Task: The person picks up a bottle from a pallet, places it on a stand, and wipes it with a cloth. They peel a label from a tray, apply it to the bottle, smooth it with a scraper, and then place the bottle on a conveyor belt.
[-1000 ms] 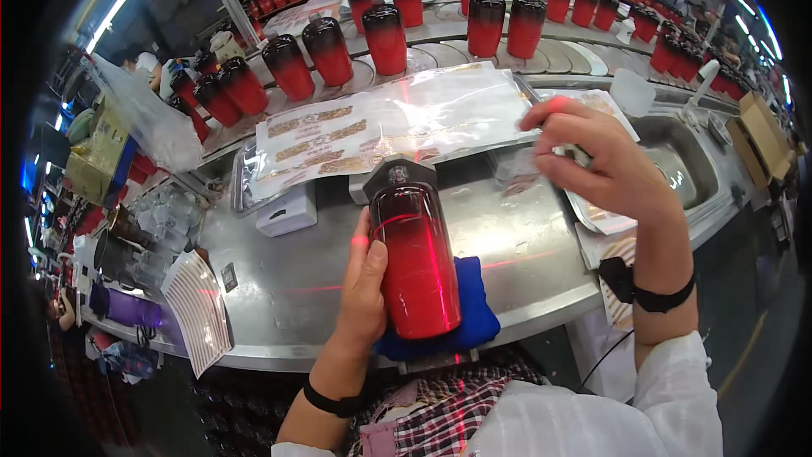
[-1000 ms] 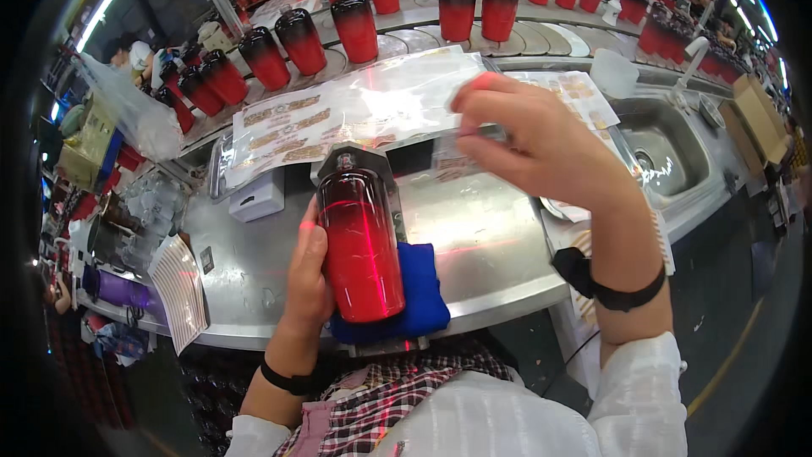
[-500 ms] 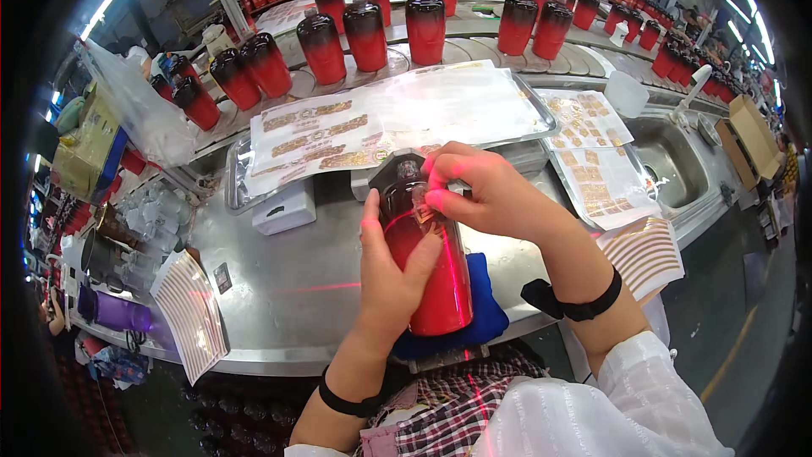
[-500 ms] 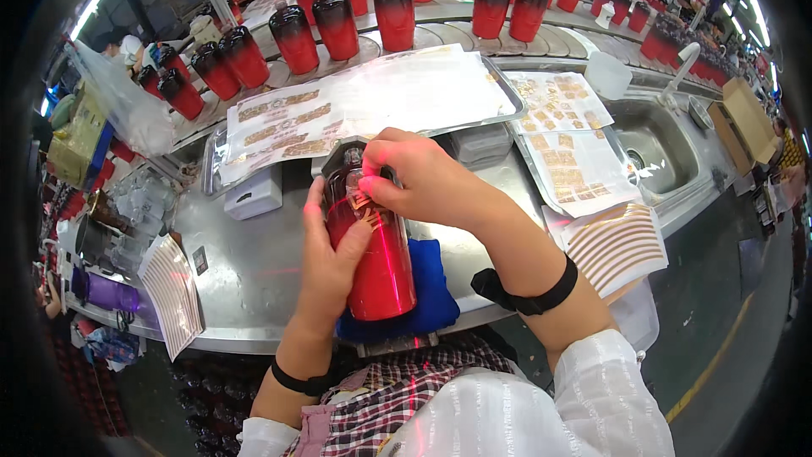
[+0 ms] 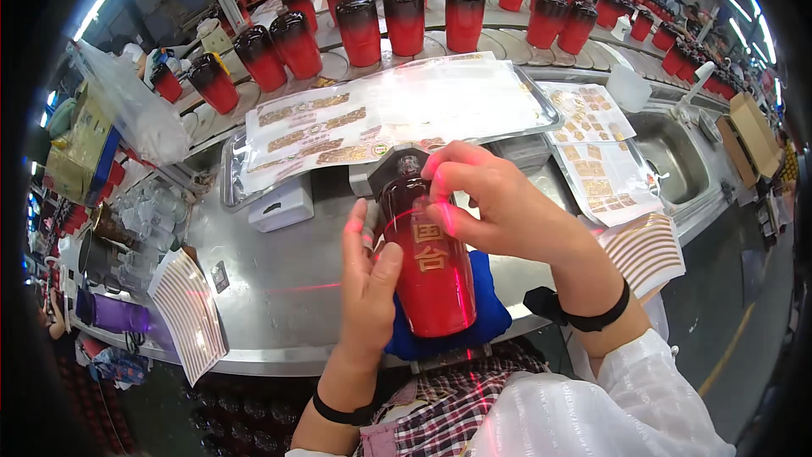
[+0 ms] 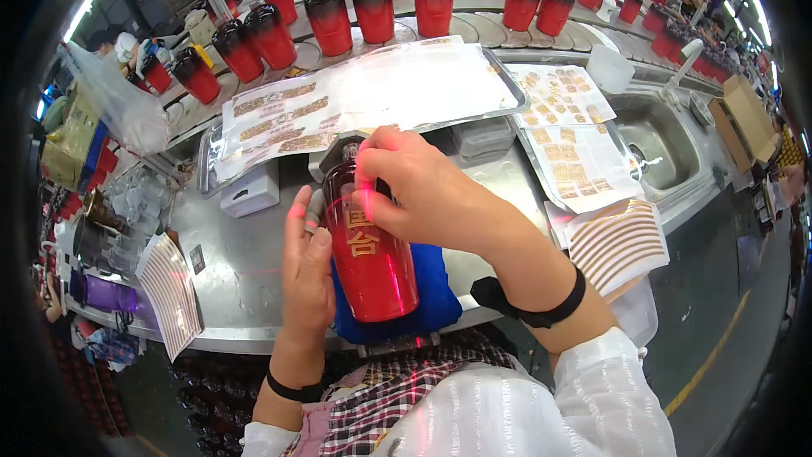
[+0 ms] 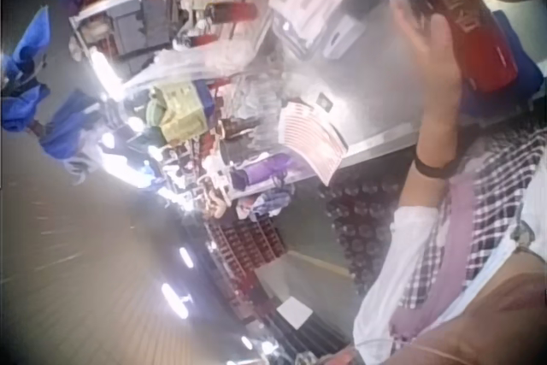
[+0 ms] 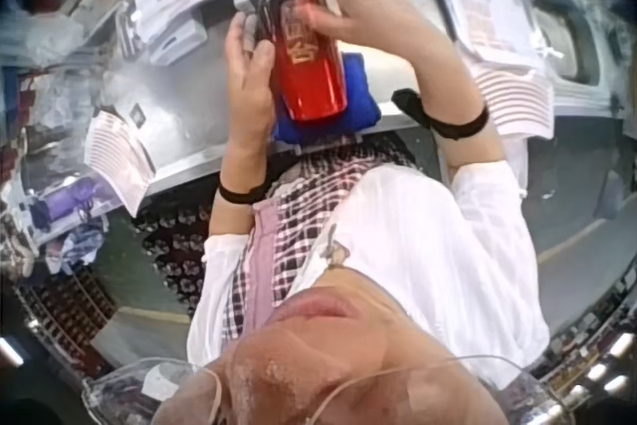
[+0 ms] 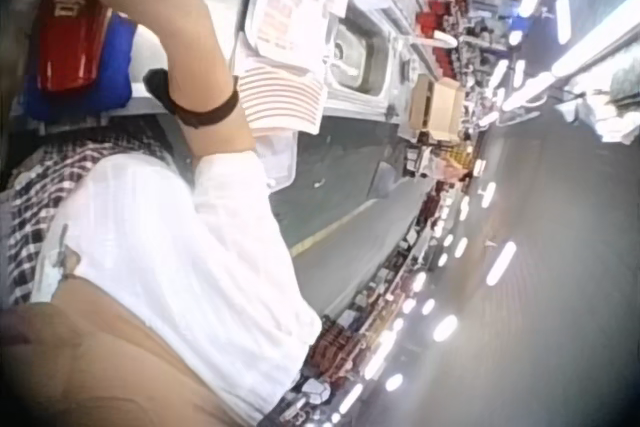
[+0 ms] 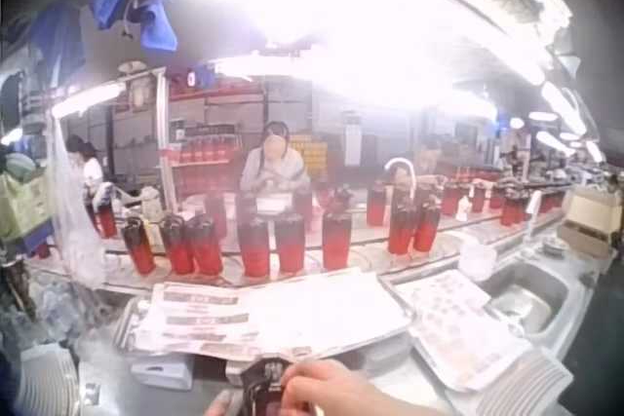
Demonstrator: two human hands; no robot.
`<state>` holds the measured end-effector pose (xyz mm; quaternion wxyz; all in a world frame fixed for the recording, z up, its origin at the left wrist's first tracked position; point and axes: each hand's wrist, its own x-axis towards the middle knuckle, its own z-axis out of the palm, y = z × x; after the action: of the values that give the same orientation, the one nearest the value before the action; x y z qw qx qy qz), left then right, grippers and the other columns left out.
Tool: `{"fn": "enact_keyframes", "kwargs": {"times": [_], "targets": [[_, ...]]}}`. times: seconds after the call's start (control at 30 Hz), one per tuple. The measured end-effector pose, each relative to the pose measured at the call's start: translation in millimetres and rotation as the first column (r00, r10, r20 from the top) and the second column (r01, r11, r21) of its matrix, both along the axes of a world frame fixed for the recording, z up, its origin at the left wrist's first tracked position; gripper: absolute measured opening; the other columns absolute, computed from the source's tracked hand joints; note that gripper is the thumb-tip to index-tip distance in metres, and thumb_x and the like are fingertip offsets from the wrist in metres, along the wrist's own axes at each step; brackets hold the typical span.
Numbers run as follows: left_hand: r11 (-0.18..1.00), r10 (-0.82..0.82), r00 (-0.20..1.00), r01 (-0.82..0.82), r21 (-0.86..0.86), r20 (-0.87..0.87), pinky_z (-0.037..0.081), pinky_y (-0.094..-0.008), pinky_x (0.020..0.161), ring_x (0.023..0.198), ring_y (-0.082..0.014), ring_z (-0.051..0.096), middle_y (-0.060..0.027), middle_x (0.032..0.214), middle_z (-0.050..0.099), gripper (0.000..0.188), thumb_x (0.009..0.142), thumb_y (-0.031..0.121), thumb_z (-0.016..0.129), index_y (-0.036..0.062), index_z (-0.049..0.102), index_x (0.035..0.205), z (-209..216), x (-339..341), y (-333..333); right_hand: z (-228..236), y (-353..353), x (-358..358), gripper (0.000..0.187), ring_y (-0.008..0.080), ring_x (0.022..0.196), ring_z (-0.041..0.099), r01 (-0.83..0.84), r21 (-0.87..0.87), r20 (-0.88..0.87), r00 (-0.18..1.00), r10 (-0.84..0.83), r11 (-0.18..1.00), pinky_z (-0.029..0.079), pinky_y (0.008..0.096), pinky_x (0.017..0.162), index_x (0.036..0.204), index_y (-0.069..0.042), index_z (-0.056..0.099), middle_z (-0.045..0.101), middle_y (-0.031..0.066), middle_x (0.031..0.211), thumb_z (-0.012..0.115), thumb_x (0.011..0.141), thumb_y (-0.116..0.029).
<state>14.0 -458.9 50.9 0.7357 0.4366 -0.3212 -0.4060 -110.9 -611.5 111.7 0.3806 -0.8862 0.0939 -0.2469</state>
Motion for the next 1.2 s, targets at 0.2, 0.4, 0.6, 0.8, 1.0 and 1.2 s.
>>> {"fn": "enact_keyframes", "kwargs": {"times": [0.2, 0.4, 0.6, 0.8, 1.0, 1.2], "targets": [[0.996, 0.000, 0.963, -0.024, 0.087, 0.269, 0.042, -0.0367, 0.105, 0.127, -0.0251, 0.047, -0.0212, 0.144, 0.036, 0.077, 0.094, 0.017, 0.062, -0.0048, 0.013, 0.150, -4.8, -2.5, -4.5, -14.2, -4.4, 5.7, 0.010, 0.0258, 0.092, 0.060, 0.082, -0.120, 0.092, 0.993, -0.071, 0.989, 0.050, 0.0334, 0.070, 0.086, -0.002, 0.059, 0.059, 0.0119, 0.105, 0.068, 0.084, -0.006], [0.997, 0.010, 0.971, -0.029, 0.076, 0.239, 0.042, -0.0361, 0.105, 0.127, -0.0246, 0.046, -0.0208, 0.144, 0.036, 0.077, 0.094, 0.017, 0.062, -0.0047, 0.013, 0.150, -10.3, -3.6, -5.6, -17.7, -4.2, 7.8, 0.009, 0.0248, 0.092, 0.060, 0.102, -0.090, 0.097, 0.991, -0.093, 0.991, 0.051, 0.0321, 0.070, 0.086, -0.002, 0.059, 0.059, 0.0118, 0.106, 0.067, 0.086, -0.006], [0.999, -0.041, 0.999, 0.041, -0.002, -0.024, 0.040, -0.0348, 0.105, 0.125, -0.0228, 0.048, -0.0199, 0.141, 0.040, 0.073, 0.098, 0.018, 0.058, -0.0043, 0.013, 0.150, -7.2, -1.8, -5.9, -19.3, -6.3, 9.0, 0.010, 0.0242, 0.092, 0.060, 0.098, -0.078, 0.086, 0.992, -0.091, 0.992, 0.051, 0.0317, 0.069, 0.086, -0.002, 0.059, 0.060, 0.0119, 0.106, 0.067, 0.086, -0.006], [1.000, -0.026, 0.996, 0.024, 0.016, 0.084, 0.040, -0.0352, 0.105, 0.125, -0.0220, 0.048, -0.0197, 0.140, 0.042, 0.073, 0.097, 0.017, 0.058, -0.0037, 0.013, 0.150, -9.8, -3.2, -8.7, -20.2, -8.8, 9.5, 0.011, 0.0263, 0.093, 0.060, 0.099, -0.117, 0.102, 0.991, -0.087, 0.988, 0.050, 0.0332, 0.072, 0.086, -0.001, 0.058, 0.060, 0.0125, 0.103, 0.068, 0.086, -0.006], [0.998, -0.031, 0.997, 0.027, 0.054, 0.067, 0.044, -0.0346, 0.102, 0.122, -0.0224, 0.051, -0.0193, 0.138, 0.043, 0.074, 0.096, 0.016, 0.060, -0.0042, 0.013, 0.150, -7.5, -5.1, -8.2, -20.4, -11.4, 10.1, 0.012, 0.0280, 0.091, 0.059, 0.092, -0.176, 0.102, 0.992, -0.075, 0.980, 0.050, 0.0344, 0.073, 0.086, 0.000, 0.057, 0.060, 0.0122, 0.099, 0.068, 0.085, -0.006], [0.999, -0.021, 0.994, 0.015, 0.052, 0.107, 0.046, -0.0347, 0.101, 0.121, -0.0229, 0.052, -0.0196, 0.138, 0.041, 0.077, 0.093, 0.011, 0.063, -0.0043, 0.013, 0.150, -6.5, -6.6, -9.1, -19.7, -11.0, 11.7, 0.013, 0.0294, 0.090, 0.059, 0.077, -0.167, 0.097, 0.993, -0.062, 0.983, 0.050, 0.0360, 0.074, 0.086, -0.001, 0.057, 0.059, 0.0126, 0.098, 0.069, 0.085, -0.006]]}}
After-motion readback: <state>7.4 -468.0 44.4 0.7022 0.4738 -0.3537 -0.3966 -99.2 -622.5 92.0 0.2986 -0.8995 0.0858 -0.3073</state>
